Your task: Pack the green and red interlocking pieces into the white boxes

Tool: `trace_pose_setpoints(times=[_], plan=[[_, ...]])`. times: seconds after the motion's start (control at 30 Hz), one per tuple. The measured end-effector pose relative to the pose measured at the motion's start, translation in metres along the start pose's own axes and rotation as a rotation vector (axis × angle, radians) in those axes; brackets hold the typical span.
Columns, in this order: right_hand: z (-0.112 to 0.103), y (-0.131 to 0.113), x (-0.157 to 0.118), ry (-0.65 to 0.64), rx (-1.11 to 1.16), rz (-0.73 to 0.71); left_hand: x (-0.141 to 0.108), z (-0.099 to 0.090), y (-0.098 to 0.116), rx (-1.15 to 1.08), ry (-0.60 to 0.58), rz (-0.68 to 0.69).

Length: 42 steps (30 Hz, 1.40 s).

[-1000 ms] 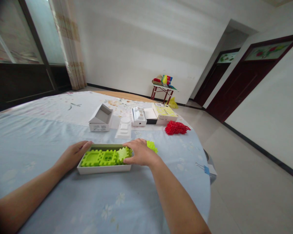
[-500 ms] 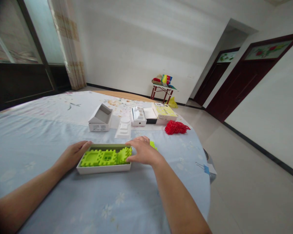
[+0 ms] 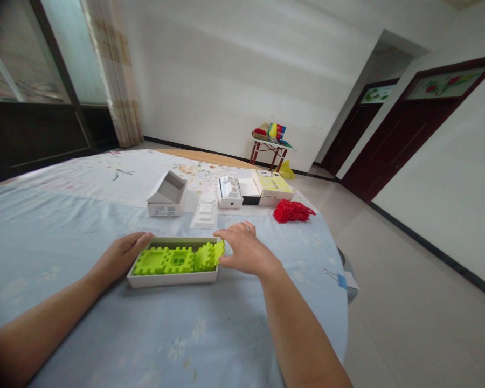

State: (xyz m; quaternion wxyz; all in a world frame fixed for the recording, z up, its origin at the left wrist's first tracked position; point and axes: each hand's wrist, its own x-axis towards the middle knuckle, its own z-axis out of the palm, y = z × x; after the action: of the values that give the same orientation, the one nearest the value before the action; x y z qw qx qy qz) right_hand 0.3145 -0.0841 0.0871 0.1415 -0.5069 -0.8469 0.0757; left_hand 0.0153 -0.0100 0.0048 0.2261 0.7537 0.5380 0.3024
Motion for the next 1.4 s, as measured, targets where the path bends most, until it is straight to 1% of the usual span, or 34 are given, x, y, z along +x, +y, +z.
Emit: trace_pose_setpoints(times=[0.1,0.17,0.3,0.4,0.57,0.67,0.8,0.9,1.13,1.3,1.4], plan=[[-0.01,0.0,-0.006,0.066,-0.015,0.008,0.0,0.0,-0.001,0.003,0.01,0.01],[-0.013,-0.002,-0.007,0.114,-0.006,0.006,0.0,0.001,-0.001,0.003,0.008,0.01],[-0.009,-0.007,0.0,0.149,0.048,-0.033,0.0,0.0,0.0,0.005,-0.009,-0.012],[0.002,-0.007,0.007,0.115,0.094,-0.066,0.0,-0.001,0.002,0.004,-0.013,-0.024],[0.02,0.001,0.012,-0.029,0.083,-0.042,-0.001,-0.001,0.002,-0.011,-0.018,-0.021],[0.025,0.003,0.012,-0.049,0.062,-0.038,0.0,0.0,0.001,-0.006,-0.02,-0.01],[0.028,0.001,0.013,-0.039,0.018,-0.011,0.0,0.0,0.0,-0.006,-0.006,-0.001],[0.03,-0.002,0.013,-0.058,0.009,-0.018,0.0,0.0,0.0,-0.011,-0.01,-0.008],[0.024,-0.004,0.013,-0.115,0.038,-0.016,0.001,0.0,0.001,-0.016,-0.022,-0.022],[0.024,0.004,0.014,-0.156,0.158,-0.033,0.001,0.0,0.001,-0.023,-0.011,-0.027],[0.026,0.012,0.016,-0.177,0.245,-0.063,0.001,0.0,0.0,-0.011,-0.031,-0.042]])
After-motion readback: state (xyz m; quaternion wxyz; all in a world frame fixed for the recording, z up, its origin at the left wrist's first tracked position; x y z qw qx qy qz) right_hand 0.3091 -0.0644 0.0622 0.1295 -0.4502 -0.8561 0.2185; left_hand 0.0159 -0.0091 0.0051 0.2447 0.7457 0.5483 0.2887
